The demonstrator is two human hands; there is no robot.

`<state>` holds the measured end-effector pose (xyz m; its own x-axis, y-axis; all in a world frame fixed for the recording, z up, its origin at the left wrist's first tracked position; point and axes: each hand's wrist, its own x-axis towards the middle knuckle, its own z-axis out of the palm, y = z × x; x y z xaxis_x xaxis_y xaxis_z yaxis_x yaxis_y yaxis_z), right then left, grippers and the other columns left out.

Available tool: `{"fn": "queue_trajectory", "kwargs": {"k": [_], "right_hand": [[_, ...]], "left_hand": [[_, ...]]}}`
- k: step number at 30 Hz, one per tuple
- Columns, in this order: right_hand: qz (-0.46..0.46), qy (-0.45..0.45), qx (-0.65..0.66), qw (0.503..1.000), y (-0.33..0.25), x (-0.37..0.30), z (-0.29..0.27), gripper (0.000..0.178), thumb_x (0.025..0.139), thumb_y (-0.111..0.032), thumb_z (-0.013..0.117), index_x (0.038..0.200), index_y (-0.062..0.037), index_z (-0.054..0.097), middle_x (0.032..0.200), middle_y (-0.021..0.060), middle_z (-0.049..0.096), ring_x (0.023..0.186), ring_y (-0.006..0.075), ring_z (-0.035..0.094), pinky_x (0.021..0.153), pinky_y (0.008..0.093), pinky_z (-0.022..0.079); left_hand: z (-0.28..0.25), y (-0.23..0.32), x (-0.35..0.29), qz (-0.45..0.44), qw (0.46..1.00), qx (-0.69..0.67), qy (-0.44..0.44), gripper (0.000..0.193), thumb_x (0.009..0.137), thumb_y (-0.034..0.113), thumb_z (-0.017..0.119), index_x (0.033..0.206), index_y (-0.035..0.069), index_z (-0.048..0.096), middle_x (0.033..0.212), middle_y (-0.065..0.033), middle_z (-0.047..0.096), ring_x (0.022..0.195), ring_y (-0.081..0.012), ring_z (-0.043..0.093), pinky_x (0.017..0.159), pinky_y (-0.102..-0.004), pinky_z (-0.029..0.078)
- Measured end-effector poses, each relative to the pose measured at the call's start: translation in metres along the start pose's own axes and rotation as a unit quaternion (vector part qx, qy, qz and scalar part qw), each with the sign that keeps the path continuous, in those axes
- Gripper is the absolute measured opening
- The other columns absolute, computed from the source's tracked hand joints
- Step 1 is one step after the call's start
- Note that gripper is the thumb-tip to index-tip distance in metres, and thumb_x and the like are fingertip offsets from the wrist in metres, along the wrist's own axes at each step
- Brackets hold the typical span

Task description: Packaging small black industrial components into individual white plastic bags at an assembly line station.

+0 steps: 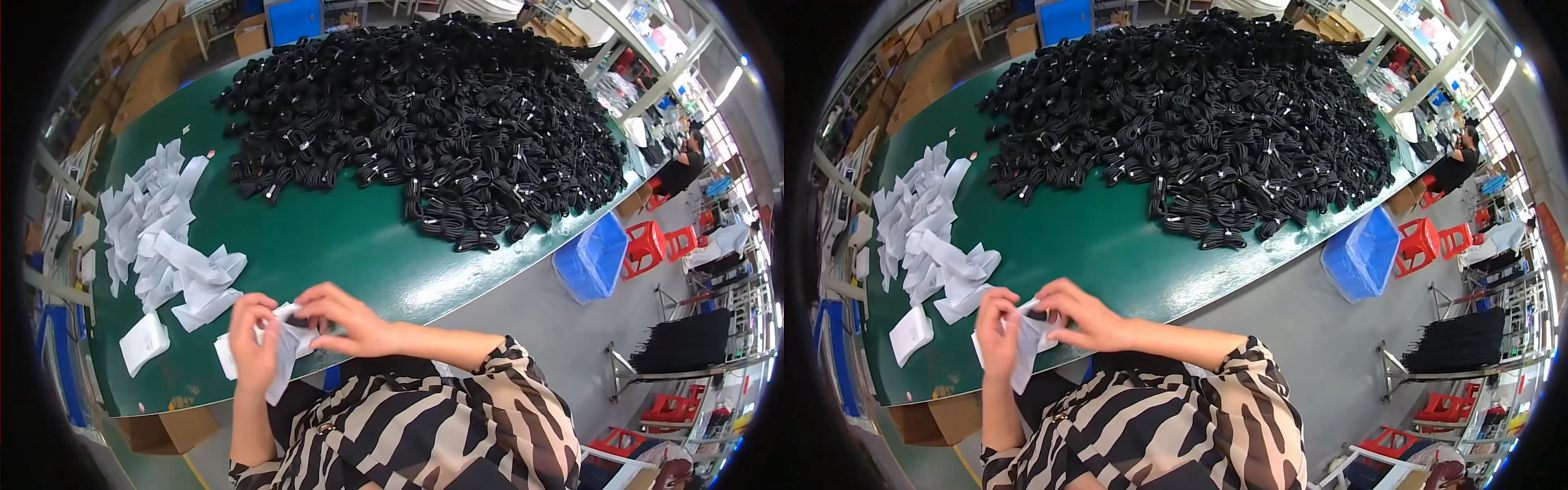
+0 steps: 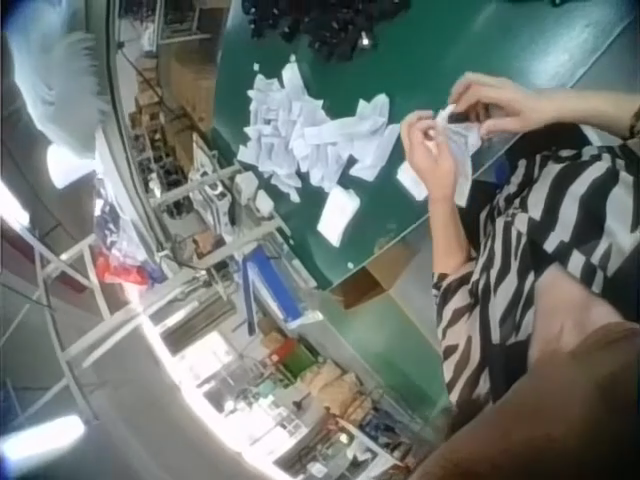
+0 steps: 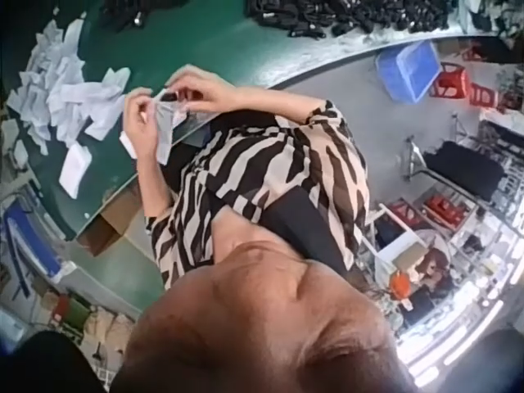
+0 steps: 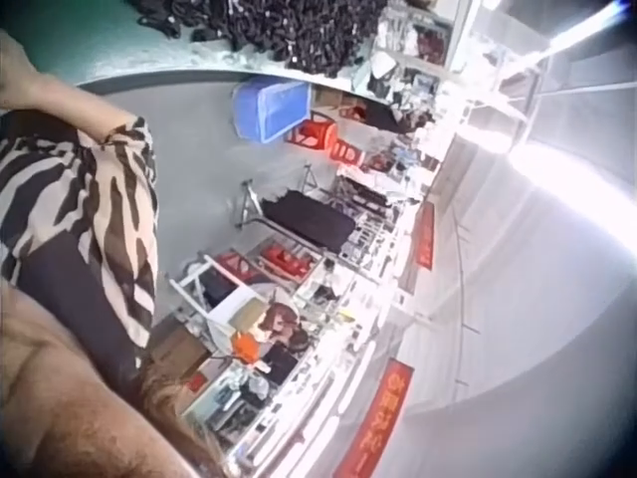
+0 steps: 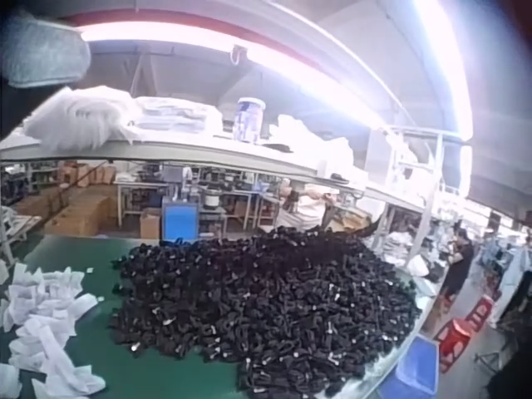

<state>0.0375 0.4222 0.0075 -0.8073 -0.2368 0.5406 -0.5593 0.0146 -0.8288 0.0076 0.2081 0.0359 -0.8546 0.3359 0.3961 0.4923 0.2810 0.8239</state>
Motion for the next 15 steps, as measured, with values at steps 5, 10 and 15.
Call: {"fn": "queue_trajectory", "kwargs": {"k": [5,10,15], "right_hand": [[-0.016,0.182,-0.466,0.866,0.012,0.002,-0.089,0.023,0.078,0.001,0.069,0.099,-0.006,0.065,0.097,0.0136,0.063,0.087,0.0331,0.064,0.071,0.0415,0.054],[0.141,0.143,-0.639,0.742,0.018,-0.031,-0.153,0.034,0.079,-0.011,0.074,0.11,-0.0038,0.064,0.108,0.0137,0.057,0.099,0.0354,0.057,0.082,0.0445,0.051],[0.109,0.052,-0.63,0.768,0.017,-0.029,-0.148,0.038,0.078,-0.006,0.072,0.115,-0.0015,0.064,0.106,0.0136,0.056,0.1,0.0347,0.053,0.086,0.0448,0.046]], "left_hand": [[-0.061,-0.017,0.024,-0.118,0.95,-0.26,0.128,0.005,0.1,0.01,0.055,0.101,0.005,0.057,0.131,-0.0104,0.057,0.067,-0.0027,0.04,0.058,-0.0171,0.032],[-0.069,-0.027,0.066,-0.097,0.972,-0.162,0.139,0.008,0.1,0.012,0.057,0.102,0.004,0.057,0.122,-0.008,0.062,0.06,-0.0024,0.041,0.053,-0.0181,0.031],[-0.113,-0.063,0.097,-0.141,0.93,-0.258,0.22,0.009,0.101,0.013,0.055,0.104,0.004,0.057,0.109,-0.0049,0.065,0.057,-0.0043,0.04,0.053,-0.019,0.03]]}}
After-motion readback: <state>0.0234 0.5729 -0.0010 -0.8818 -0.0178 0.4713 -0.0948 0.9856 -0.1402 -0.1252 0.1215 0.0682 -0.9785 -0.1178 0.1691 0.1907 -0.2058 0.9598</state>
